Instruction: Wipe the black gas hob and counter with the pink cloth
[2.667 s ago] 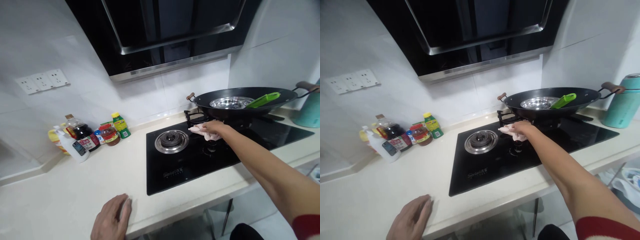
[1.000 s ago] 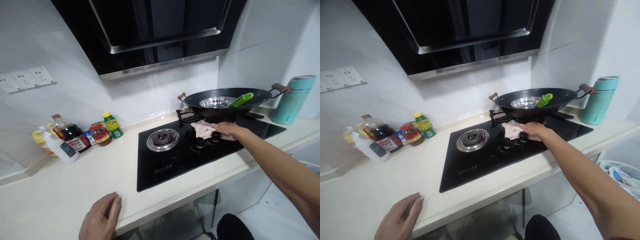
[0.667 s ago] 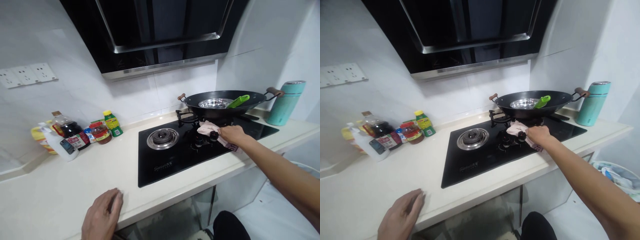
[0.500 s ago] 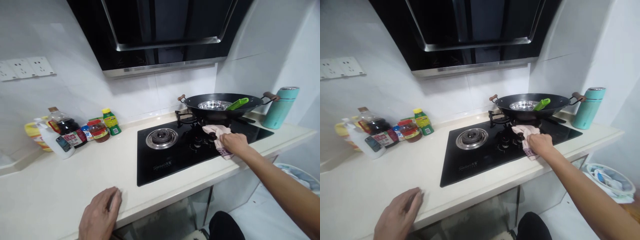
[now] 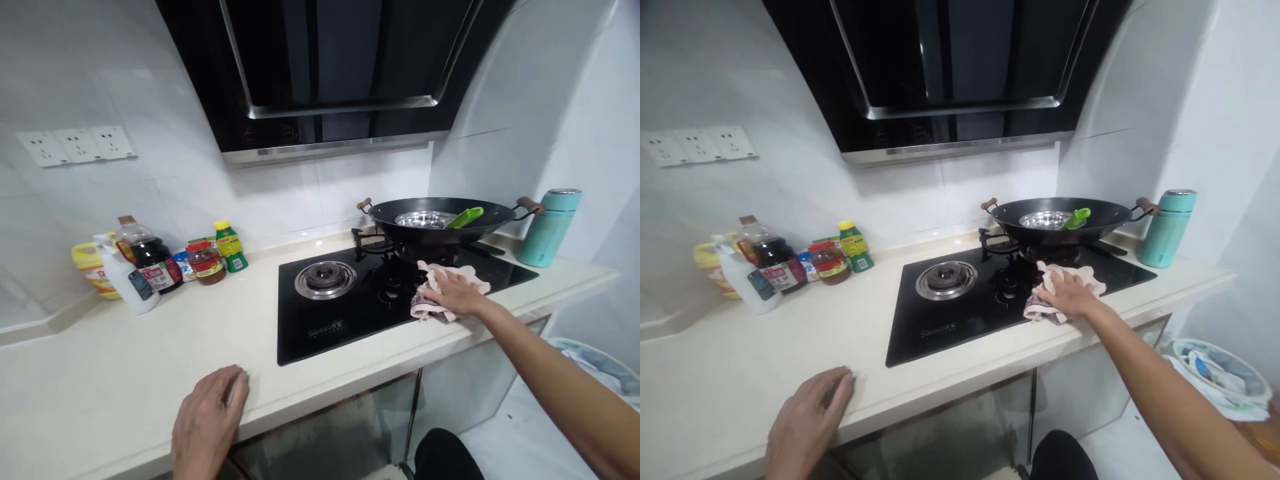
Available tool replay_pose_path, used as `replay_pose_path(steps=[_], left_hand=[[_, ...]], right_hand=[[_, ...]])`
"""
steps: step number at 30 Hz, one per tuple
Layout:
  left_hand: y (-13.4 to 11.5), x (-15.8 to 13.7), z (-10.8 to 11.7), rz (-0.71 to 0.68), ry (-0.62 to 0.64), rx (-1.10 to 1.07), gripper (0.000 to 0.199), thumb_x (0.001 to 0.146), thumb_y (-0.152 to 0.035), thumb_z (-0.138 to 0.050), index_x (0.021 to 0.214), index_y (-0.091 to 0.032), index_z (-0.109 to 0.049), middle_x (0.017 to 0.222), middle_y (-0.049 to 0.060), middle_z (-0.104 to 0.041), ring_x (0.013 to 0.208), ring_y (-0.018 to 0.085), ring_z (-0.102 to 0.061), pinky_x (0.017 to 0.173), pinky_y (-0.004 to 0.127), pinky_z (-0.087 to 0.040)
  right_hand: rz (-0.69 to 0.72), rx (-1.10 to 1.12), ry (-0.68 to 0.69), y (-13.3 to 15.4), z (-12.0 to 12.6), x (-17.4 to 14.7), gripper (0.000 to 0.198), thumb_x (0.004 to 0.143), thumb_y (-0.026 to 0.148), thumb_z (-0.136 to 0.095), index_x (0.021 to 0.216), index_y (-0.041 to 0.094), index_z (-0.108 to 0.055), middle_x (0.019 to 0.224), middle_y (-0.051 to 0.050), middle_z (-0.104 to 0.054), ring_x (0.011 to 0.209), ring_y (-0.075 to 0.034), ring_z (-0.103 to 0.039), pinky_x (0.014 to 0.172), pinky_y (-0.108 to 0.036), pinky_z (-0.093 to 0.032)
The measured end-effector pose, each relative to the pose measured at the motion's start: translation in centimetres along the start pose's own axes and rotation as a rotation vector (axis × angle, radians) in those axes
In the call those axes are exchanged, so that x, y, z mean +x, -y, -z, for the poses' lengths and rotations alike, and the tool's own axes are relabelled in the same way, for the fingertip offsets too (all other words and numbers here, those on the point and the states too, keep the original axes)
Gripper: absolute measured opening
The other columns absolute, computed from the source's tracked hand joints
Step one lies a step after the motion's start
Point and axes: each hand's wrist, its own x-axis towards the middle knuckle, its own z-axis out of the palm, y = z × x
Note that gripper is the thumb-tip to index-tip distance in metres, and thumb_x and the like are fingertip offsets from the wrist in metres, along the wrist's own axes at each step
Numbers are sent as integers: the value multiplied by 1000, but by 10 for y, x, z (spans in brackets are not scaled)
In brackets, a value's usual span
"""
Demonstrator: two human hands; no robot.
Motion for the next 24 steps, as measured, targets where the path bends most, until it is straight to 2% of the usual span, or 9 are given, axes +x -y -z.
replay_pose_path(steps=[3, 6, 8, 11, 15, 20, 24], left_hand=[[-5, -1, 2, 20, 4, 17, 41, 96, -51, -44, 100, -24, -75, 107, 4, -78, 104, 26, -70, 91, 37, -50], [-10, -2, 5, 39, 9, 37, 40, 96, -50, -44, 99, -25, -75, 107, 3, -78, 104, 26, -70, 89, 36, -49], [-12, -3, 5, 36, 5, 43, 39, 97, -49, -44, 98, -25, -75, 107, 3, -78, 104, 26, -70, 89, 36, -49], [-10, -4, 4, 15, -6, 39, 40, 97, -49, -43, 99, -24, -75, 108, 4, -78, 105, 26, -69, 90, 36, -48], [-5, -4, 1, 8, 14, 25, 41, 98, -49, -42, 102, -23, -74, 110, 5, -78, 108, 26, -68, 91, 37, -48], [-3, -3, -1, 23, 28, 13, 43, 97, -50, -41, 99, -24, -75, 113, 5, -78, 110, 26, -68, 92, 38, -48], [-5, -3, 0, 33, 8, 5, 43, 97, -50, -41, 100, -24, -75, 111, 5, -78, 110, 27, -68, 93, 39, -48]], right_hand=[[-19, -8, -11, 11, -8, -20, 84, 86, 79, -40, 144, 18, -47, 144, -25, -52, 128, -47, -50, 99, -62, -41], [-13, -33, -61, 27, -10, -50, 76, 90, 68, -43, 142, 13, -47, 136, -29, -54, 122, -50, -51, 97, -64, -39], [41, -40, -87, 42, -9, -69, 65, 92, 55, -44, 141, 12, -48, 133, -29, -55, 121, -48, -51, 96, -62, -38], [168, -14, -87, 65, -6, -83, 55, 91, 45, -48, 139, 17, -50, 135, -24, -56, 121, -42, -52, 98, -54, -38], [221, 62, -43, 83, 3, -64, 55, 86, 48, -54, 133, 20, -52, 135, -19, -58, 121, -38, -54, 99, -50, -37], [209, 138, 38, 74, 12, -28, 56, 78, 59, -61, 120, 23, -55, 117, -12, -65, 114, -35, -57, 94, -46, -40], [200, 136, 3, 71, 10, -30, 52, 82, 56, -56, 121, 22, -54, 113, -13, -64, 115, -36, -54, 95, -47, -36]])
